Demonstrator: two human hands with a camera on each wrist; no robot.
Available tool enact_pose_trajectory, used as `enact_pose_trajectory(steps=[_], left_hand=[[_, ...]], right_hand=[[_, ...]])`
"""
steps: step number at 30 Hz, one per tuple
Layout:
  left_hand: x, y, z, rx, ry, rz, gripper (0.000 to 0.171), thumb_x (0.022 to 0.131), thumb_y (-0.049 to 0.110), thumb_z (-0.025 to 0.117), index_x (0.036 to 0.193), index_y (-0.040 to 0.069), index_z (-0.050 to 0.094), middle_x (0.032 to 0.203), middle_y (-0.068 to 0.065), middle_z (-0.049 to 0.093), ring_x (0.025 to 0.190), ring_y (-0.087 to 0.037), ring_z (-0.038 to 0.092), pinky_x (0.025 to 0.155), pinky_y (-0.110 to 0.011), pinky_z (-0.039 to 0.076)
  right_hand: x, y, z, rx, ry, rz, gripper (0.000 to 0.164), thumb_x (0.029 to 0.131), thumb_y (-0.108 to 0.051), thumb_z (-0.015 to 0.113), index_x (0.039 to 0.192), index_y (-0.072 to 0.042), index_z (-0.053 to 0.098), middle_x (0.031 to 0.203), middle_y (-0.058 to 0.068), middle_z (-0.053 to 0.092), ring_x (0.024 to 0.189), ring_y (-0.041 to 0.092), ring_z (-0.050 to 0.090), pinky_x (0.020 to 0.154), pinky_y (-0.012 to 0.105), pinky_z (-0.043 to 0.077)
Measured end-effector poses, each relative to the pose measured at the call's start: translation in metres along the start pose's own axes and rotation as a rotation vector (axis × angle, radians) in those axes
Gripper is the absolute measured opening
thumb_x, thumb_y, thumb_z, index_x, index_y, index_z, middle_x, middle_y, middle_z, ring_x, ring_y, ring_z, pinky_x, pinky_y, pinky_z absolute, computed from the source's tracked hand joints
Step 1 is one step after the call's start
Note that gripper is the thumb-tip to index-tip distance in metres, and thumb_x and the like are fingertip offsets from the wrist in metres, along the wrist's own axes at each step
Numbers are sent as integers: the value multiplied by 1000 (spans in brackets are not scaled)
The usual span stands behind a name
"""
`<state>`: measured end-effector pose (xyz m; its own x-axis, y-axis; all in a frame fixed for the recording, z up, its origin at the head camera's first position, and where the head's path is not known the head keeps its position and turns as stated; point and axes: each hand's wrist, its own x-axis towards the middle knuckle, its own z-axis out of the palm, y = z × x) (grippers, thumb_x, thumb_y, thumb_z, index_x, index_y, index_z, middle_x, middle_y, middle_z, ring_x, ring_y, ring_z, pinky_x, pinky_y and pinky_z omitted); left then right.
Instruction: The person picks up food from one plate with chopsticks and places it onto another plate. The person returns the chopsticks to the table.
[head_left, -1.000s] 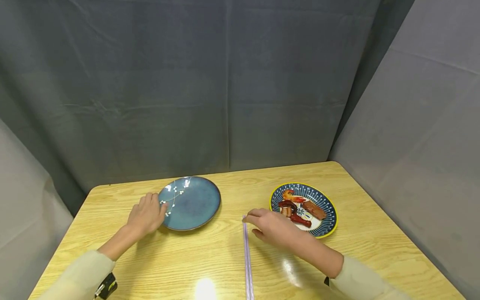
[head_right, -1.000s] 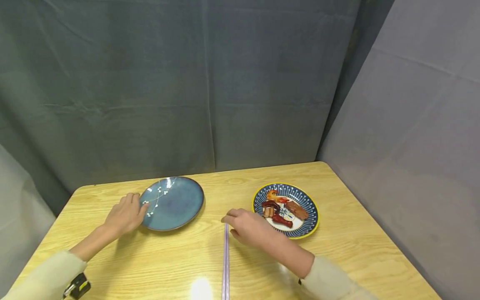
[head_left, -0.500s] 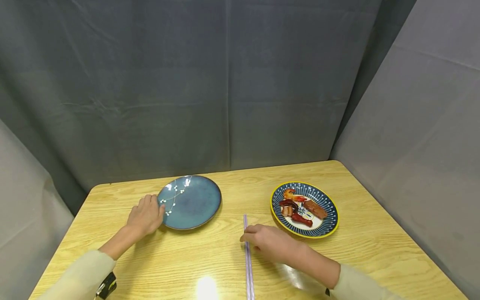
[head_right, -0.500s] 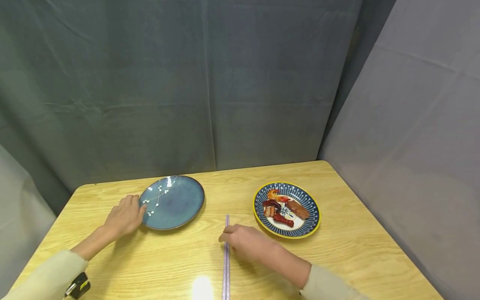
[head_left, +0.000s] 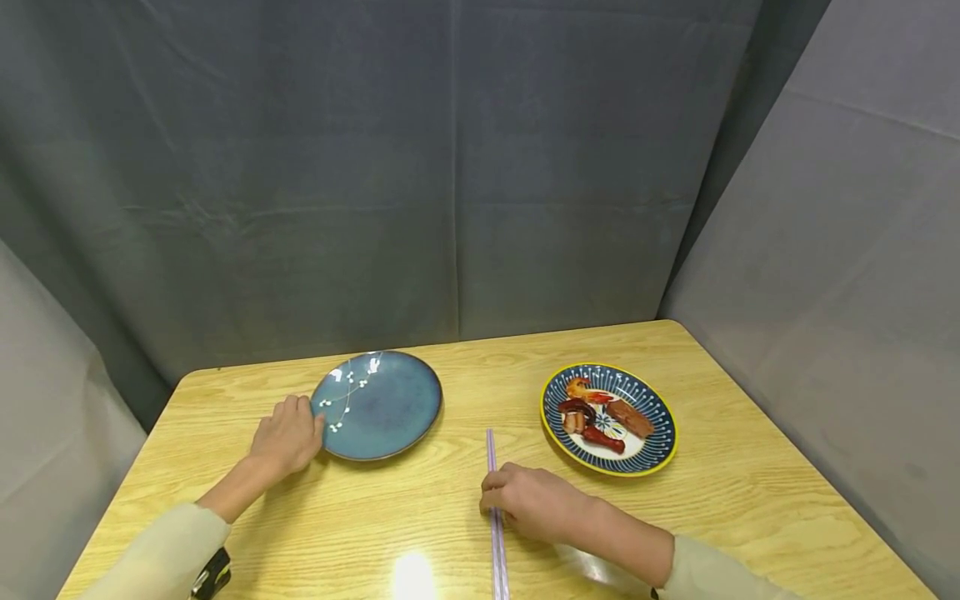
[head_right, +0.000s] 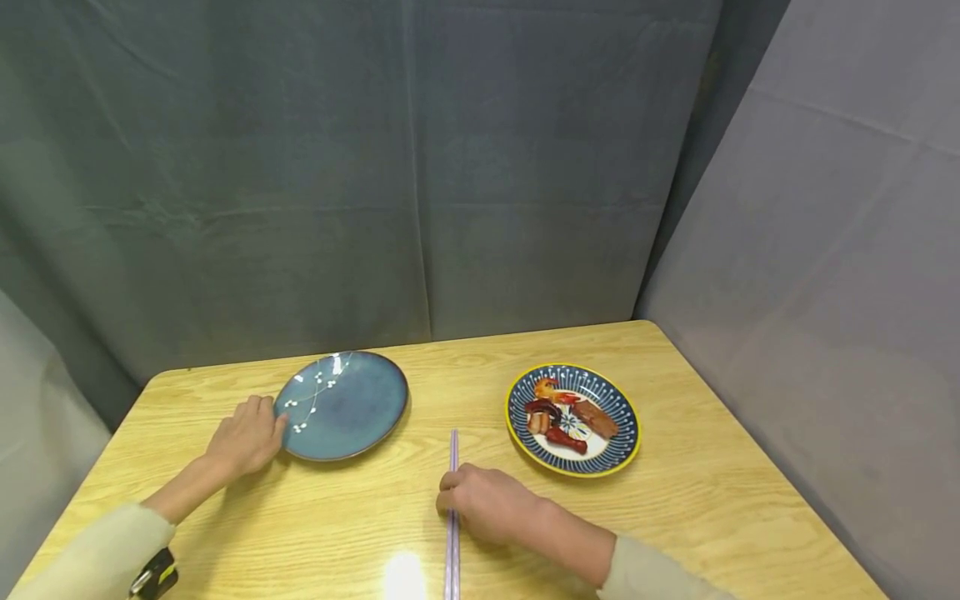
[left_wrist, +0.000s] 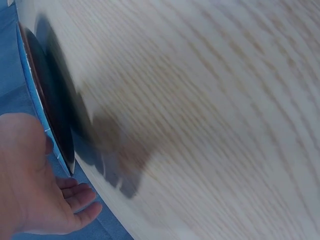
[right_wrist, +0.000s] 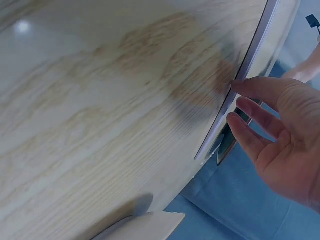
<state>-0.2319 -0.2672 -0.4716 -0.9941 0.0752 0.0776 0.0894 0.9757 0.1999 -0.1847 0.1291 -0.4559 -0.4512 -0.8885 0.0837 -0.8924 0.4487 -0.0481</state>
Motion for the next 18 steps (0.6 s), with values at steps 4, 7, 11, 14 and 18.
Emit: enact_pose_trajectory(steps=[4, 7, 11, 14, 18], left_hand=[[-1, 0, 2, 4, 1, 5, 38, 103, 22, 44, 109, -15, 48, 100, -24, 48, 95, -41, 51, 73, -57, 45], [-2, -1, 4, 11, 4, 9, 38, 103, 22, 43, 110, -16, 47, 100, -24, 47, 96, -42, 50, 74, -57, 45], [-3, -3, 5, 20, 4, 5, 38, 103, 21, 43, 110, -16, 46, 100, -24, 46, 97, -43, 50, 75, -57, 44], [-4, -2, 6, 14, 7, 0, 37, 103, 21, 43, 110, -16, 46, 100, -24, 46, 97, -43, 50, 75, -57, 44], [-1, 0, 7, 10, 17, 9, 36, 103, 20, 43, 109, -15, 46, 99, -23, 46, 95, -41, 50, 74, -57, 44]], right_hand=[[1, -3, 0, -30, -15, -18, 22, 82, -2, 76, 94, -20, 75, 103, -8, 66, 96, 9, 61, 75, 19, 51], [2, -5, 0, -31, -26, -35, 21, 82, -3, 75, 92, -21, 75, 98, -10, 66, 92, 7, 60, 72, 18, 50], [4, -7, -1, -47, -28, -52, 21, 81, -4, 76, 91, -21, 76, 93, -13, 66, 88, 5, 59, 71, 15, 48], [4, -8, -2, -104, -23, -79, 18, 82, -6, 77, 90, -22, 75, 90, -13, 66, 85, 5, 59, 67, 15, 47], [2, -11, -4, -237, -25, -130, 13, 84, -12, 76, 85, -23, 71, 85, -13, 63, 77, 5, 55, 55, 15, 43]])
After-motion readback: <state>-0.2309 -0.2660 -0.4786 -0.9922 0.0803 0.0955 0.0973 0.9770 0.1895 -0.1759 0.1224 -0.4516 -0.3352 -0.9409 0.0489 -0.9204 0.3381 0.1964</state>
